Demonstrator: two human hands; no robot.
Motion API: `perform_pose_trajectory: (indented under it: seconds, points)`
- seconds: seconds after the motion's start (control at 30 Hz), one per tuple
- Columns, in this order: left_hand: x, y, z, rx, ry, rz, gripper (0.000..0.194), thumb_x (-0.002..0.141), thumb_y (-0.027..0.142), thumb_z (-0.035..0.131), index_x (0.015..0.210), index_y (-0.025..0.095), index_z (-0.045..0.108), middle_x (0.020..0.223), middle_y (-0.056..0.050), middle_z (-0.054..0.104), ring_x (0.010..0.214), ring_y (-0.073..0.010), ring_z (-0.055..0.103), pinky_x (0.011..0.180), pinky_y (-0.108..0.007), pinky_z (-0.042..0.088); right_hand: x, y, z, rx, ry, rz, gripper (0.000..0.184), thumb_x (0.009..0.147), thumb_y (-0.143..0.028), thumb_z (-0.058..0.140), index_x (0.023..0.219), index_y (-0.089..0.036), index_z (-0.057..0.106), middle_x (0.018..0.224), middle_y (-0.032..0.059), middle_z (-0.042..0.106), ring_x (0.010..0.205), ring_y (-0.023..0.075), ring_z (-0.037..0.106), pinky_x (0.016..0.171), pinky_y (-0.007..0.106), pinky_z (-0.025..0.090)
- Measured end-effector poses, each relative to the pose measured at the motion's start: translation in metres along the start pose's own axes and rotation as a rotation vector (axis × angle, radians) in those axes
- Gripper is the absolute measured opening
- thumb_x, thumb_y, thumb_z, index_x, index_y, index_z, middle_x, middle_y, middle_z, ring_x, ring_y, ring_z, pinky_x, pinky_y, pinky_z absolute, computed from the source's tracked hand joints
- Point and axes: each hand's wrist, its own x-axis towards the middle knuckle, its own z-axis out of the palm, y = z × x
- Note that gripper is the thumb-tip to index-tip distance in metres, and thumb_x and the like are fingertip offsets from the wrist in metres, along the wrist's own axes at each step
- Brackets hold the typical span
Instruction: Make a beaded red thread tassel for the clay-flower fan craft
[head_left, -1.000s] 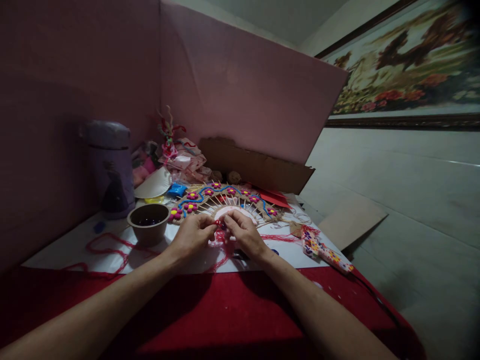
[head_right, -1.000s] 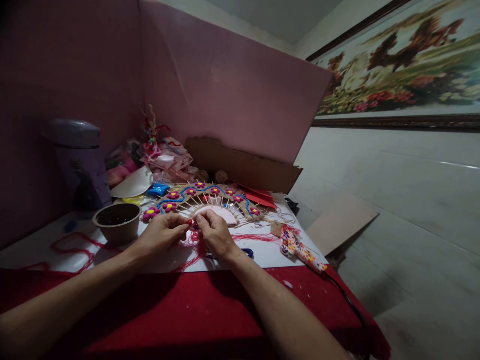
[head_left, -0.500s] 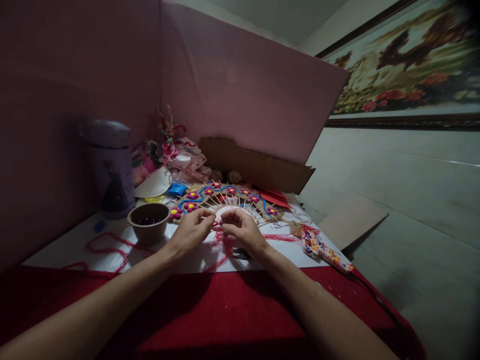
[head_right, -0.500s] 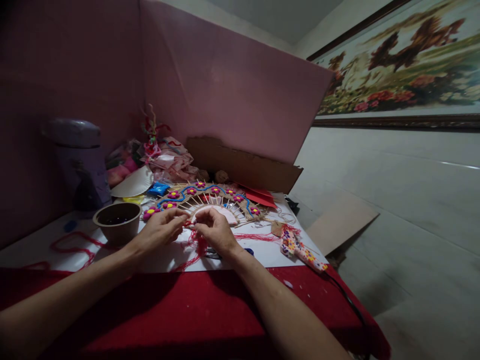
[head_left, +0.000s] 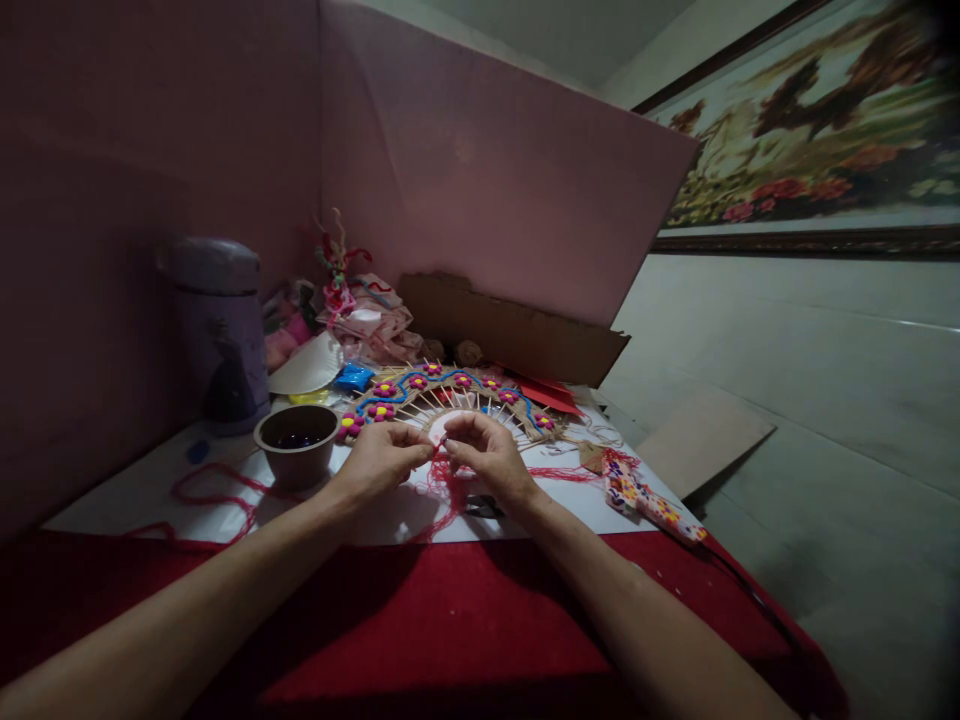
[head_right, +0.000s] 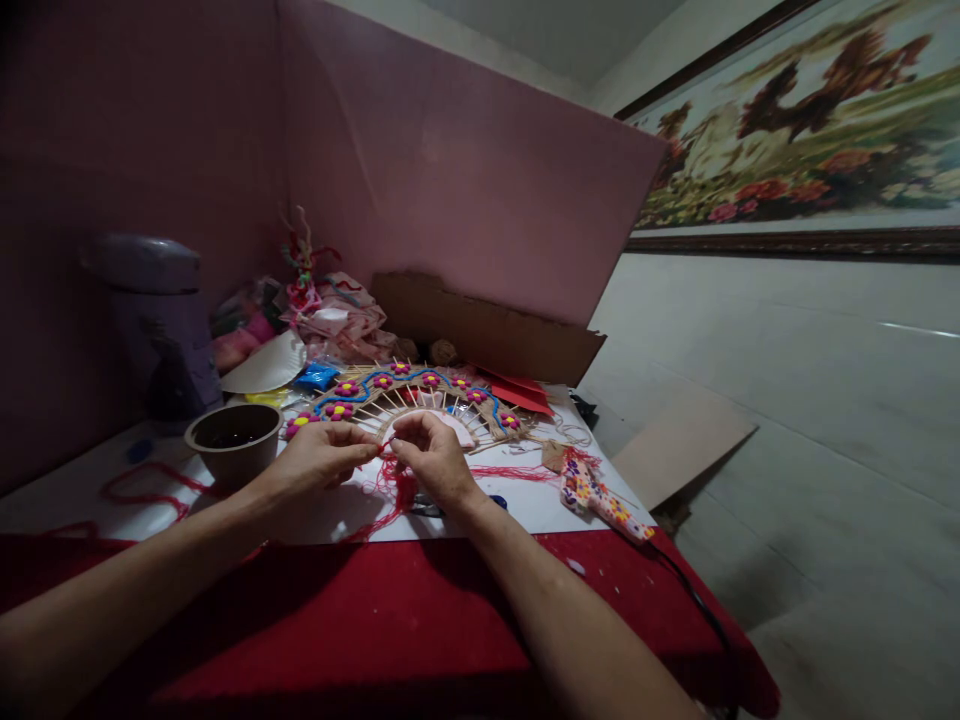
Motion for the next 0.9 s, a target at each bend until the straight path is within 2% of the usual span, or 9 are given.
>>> perform_pose_trajectory:
  seconds: [0.1, 0.2, 0.33, 0.63, 0.7, 0.8, 0.9]
  points:
    - [0.001, -0.001, 0.000, -0.030, -0.018, 0.019, 0.016, 0.061, 0.029, 0.065, 0.066, 0.014, 0.064, 0.045, 0.007, 0.045, 0.039, -0.0052, 0.030, 0.040, -0.021, 0.019, 0.000, 0.001, 0.000, -0.003, -0.008, -0.015, 0.020, 0.066, -0.024, 0.065, 0.081, -0.018, 0.054, 0.077, 0.0001, 0.057, 0.066, 0.0117, 0.054, 0.054, 0.023, 0.046]
    - [0.002, -0.001, 0.001, -0.038, 0.005, 0.023, 0.014, 0.062, 0.026, 0.062, 0.069, 0.014, 0.062, 0.044, 0.007, 0.045, 0.040, -0.0068, 0.034, 0.040, -0.020, 0.022, 0.000, 0.002, 0.000, -0.042, 0.005, -0.037, 0.020, 0.067, -0.024, 0.065, 0.082, -0.018, 0.054, 0.077, 0.0004, 0.056, 0.067, 0.0122, 0.053, 0.054, 0.024, 0.046]
    - [0.003, -0.004, 0.003, 0.058, 0.025, 0.021, 0.005, 0.058, 0.018, 0.058, 0.062, 0.016, 0.057, 0.043, 0.007, 0.046, 0.039, -0.0076, 0.037, 0.041, -0.021, 0.026, -0.001, 0.002, 0.001, -0.107, 0.024, -0.061, 0.018, 0.068, -0.023, 0.063, 0.082, -0.019, 0.054, 0.079, 0.0016, 0.058, 0.071, 0.0134, 0.054, 0.058, 0.024, 0.046]
    - [0.005, -0.007, 0.000, 0.055, -0.004, 0.060, 0.014, 0.058, 0.030, 0.064, 0.057, 0.017, 0.058, 0.040, 0.008, 0.040, 0.039, -0.0060, 0.029, 0.040, -0.021, 0.019, -0.002, 0.001, 0.002, -0.101, 0.005, -0.102, 0.016, 0.068, -0.021, 0.063, 0.082, -0.019, 0.054, 0.076, -0.0002, 0.055, 0.068, 0.0123, 0.052, 0.056, 0.023, 0.045]
    - [0.005, -0.008, 0.000, 0.058, -0.006, 0.077, 0.016, 0.058, 0.031, 0.065, 0.056, 0.017, 0.060, 0.041, 0.006, 0.044, 0.041, -0.0072, 0.034, 0.040, -0.021, 0.022, -0.002, -0.001, 0.002, -0.108, -0.001, -0.113, 0.016, 0.068, -0.020, 0.063, 0.081, -0.019, 0.055, 0.076, -0.0003, 0.055, 0.068, 0.0121, 0.052, 0.057, 0.023, 0.044]
    - [0.007, -0.013, 0.000, 0.047, -0.009, 0.138, 0.016, 0.059, 0.031, 0.066, 0.061, 0.016, 0.066, 0.053, 0.000, 0.060, 0.050, -0.0106, 0.048, 0.045, -0.022, 0.032, -0.003, -0.002, 0.003, -0.134, -0.004, -0.125, 0.015, 0.069, -0.020, 0.063, 0.082, -0.019, 0.055, 0.076, -0.0004, 0.055, 0.068, 0.0120, 0.052, 0.059, 0.024, 0.045]
    - [0.009, -0.017, -0.001, 0.043, -0.013, 0.123, 0.022, 0.059, 0.022, 0.063, 0.078, 0.014, 0.071, 0.068, -0.005, 0.069, 0.058, -0.0145, 0.057, 0.051, -0.024, 0.040, -0.003, 0.000, 0.003, -0.186, 0.025, -0.126, 0.014, 0.070, -0.018, 0.061, 0.083, -0.019, 0.055, 0.077, 0.0002, 0.056, 0.071, 0.0128, 0.054, 0.064, 0.026, 0.047]
